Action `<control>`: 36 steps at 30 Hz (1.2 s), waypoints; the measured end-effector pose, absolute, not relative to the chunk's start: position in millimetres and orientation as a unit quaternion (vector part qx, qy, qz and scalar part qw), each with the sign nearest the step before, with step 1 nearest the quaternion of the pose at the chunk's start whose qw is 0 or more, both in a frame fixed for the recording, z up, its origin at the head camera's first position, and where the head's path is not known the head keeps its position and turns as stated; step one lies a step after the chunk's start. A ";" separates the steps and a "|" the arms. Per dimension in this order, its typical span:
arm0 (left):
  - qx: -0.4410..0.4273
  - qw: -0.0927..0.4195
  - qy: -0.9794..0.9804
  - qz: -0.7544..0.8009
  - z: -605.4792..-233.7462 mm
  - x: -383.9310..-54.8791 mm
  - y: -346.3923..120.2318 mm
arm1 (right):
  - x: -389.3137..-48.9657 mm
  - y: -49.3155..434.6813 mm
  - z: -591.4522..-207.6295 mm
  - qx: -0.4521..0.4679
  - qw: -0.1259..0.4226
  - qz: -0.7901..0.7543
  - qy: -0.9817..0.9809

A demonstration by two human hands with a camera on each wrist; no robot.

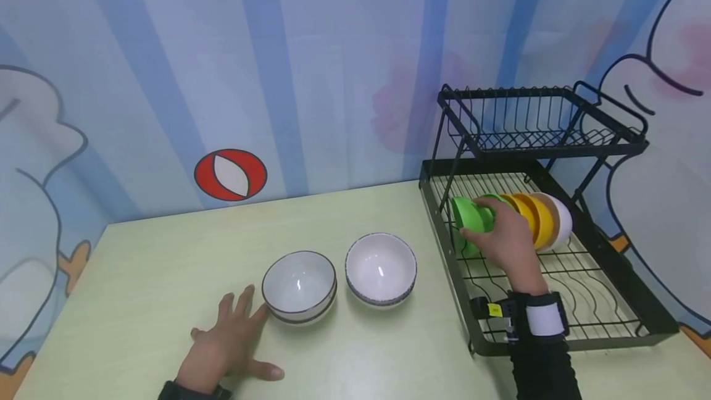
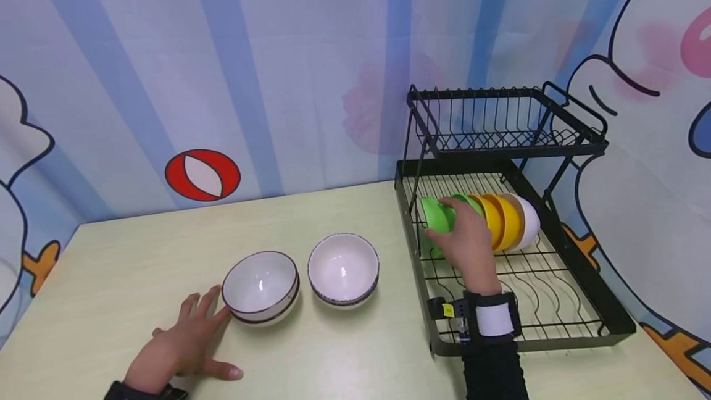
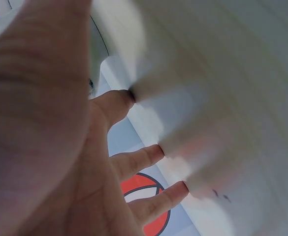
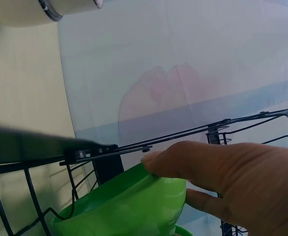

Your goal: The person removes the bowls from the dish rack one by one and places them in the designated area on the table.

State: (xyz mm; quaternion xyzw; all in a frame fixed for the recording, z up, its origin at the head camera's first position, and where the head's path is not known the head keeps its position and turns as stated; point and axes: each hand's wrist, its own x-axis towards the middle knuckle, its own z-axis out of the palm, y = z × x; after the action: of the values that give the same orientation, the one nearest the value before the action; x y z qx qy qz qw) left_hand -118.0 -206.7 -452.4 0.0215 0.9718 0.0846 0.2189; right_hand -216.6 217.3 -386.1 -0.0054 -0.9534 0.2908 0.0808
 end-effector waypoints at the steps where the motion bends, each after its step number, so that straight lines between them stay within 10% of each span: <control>1: 0.021 0.219 0.972 0.085 -452.5 -117.8 -206.8 | -216.4 217.4 -385.9 -0.006 0.082 0.291 -0.953; 36: 0.025 0.209 0.974 0.084 -449.2 -117.9 -212.0 | -203.3 213.0 -367.4 0.040 0.168 0.302 -0.937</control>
State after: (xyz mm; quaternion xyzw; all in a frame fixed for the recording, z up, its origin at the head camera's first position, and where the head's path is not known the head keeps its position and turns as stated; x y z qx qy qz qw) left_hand -117.9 -212.0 -449.2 0.0252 0.9740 0.0841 0.2090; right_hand -203.3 213.0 -367.4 0.0404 -0.9374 0.3024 0.1680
